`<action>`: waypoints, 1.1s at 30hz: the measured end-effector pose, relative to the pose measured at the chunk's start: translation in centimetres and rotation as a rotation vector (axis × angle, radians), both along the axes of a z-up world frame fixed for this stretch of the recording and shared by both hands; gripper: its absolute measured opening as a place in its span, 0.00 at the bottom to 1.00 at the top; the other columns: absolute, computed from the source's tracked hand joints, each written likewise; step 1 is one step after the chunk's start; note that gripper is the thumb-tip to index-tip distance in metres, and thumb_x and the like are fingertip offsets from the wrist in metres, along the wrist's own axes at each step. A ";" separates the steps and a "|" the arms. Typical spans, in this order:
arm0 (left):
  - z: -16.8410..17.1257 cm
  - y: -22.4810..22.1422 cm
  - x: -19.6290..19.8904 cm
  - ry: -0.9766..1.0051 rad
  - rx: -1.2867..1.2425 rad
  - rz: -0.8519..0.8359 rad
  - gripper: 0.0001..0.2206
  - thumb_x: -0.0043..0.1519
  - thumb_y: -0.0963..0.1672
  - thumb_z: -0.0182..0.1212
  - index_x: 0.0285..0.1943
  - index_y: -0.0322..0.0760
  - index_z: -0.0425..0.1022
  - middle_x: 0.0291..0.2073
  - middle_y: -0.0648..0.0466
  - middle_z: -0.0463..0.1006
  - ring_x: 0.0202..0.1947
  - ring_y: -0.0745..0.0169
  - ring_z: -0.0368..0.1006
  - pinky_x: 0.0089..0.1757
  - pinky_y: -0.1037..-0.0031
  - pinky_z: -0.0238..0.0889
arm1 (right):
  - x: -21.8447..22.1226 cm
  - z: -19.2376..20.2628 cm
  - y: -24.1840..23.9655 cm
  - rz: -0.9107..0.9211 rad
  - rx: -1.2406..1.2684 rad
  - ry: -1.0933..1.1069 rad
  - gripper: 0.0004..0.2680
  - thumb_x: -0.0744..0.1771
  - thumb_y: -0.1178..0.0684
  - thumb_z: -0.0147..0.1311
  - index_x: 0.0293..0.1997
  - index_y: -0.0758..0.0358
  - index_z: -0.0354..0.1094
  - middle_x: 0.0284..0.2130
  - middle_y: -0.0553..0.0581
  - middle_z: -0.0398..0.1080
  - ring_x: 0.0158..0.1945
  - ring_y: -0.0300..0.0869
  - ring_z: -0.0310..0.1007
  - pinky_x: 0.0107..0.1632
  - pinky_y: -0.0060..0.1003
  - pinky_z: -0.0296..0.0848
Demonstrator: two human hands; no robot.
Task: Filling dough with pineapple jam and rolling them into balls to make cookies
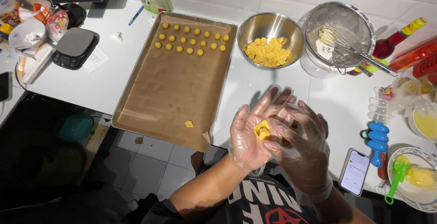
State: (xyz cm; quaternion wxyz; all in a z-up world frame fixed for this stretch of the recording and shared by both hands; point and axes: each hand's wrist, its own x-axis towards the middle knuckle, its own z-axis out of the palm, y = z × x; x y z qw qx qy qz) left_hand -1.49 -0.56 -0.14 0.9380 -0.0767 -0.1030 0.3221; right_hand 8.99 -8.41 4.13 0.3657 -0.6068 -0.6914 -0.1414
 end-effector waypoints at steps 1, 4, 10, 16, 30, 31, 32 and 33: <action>0.3 0.0 -0.1 0.000 0.001 0.000 0.30 0.70 0.52 0.48 0.81 0.43 0.53 0.80 0.47 0.50 0.70 0.46 0.57 0.36 0.67 0.72 | 0.0 -0.1 0.0 0.000 0.001 0.000 0.12 0.64 0.51 0.65 0.51 0.54 0.73 0.56 0.61 0.68 0.66 0.59 0.66 0.67 0.54 0.63; 0.7 0.0 -0.5 -0.052 0.042 -0.014 0.34 0.67 0.54 0.49 0.85 0.56 0.45 0.81 0.54 0.46 0.59 0.48 0.65 0.29 0.79 0.61 | 0.0 -0.5 -0.2 -0.029 -0.009 0.065 0.19 0.62 0.48 0.67 0.58 0.61 0.72 0.60 0.65 0.67 0.70 0.62 0.62 0.72 0.56 0.61; 0.4 -0.3 0.2 -0.114 0.051 0.116 0.33 0.70 0.51 0.48 0.86 0.50 0.45 0.82 0.46 0.44 0.75 0.44 0.49 0.67 0.52 0.49 | -1.5 -1.2 -0.5 0.030 -0.156 0.431 0.13 0.62 0.57 0.64 0.52 0.59 0.74 0.63 0.61 0.63 0.74 0.55 0.59 0.72 0.49 0.62; -0.7 -0.4 0.3 -0.074 0.099 0.145 0.34 0.68 0.50 0.50 0.86 0.53 0.43 0.82 0.52 0.45 0.64 0.48 0.61 0.53 0.63 0.65 | -2.2 -1.7 -0.7 0.033 -0.329 1.167 0.10 0.59 0.67 0.63 0.41 0.63 0.76 0.64 0.52 0.65 0.73 0.43 0.62 0.68 0.38 0.66; -1.3 -1.5 1.1 0.683 0.633 0.669 0.31 0.73 0.56 0.33 0.82 0.44 0.42 0.83 0.55 0.34 0.82 0.63 0.26 0.73 0.60 0.22 | -2.4 -2.8 -1.0 0.080 -0.416 1.476 0.07 0.61 0.60 0.64 0.39 0.58 0.75 0.63 0.58 0.71 0.59 0.41 0.73 0.61 0.38 0.69; -0.9 -1.7 1.1 0.684 0.637 0.667 0.31 0.73 0.56 0.33 0.82 0.44 0.42 0.83 0.55 0.34 0.82 0.63 0.26 0.73 0.60 0.22 | -2.5 -2.6 -0.8 0.081 -0.413 1.479 0.07 0.61 0.60 0.64 0.39 0.58 0.75 0.63 0.58 0.71 0.59 0.41 0.73 0.61 0.38 0.69; -0.6 -1.9 1.1 0.983 0.702 0.661 0.32 0.70 0.58 0.28 0.82 0.48 0.40 0.83 0.58 0.35 0.82 0.60 0.19 0.71 0.56 0.14 | -2.6 -2.4 -0.8 0.050 -0.437 1.586 0.09 0.62 0.63 0.61 0.44 0.66 0.74 0.57 0.62 0.75 0.58 0.46 0.75 0.61 0.40 0.72; -0.2 -2.2 1.0 1.283 0.761 0.642 0.33 0.68 0.59 0.23 0.82 0.52 0.39 0.83 0.61 0.35 0.81 0.57 0.12 0.68 0.52 0.06 | -2.7 -2.2 -0.7 0.017 -0.460 1.692 0.12 0.62 0.66 0.58 0.49 0.73 0.72 0.50 0.67 0.78 0.57 0.51 0.77 0.62 0.41 0.74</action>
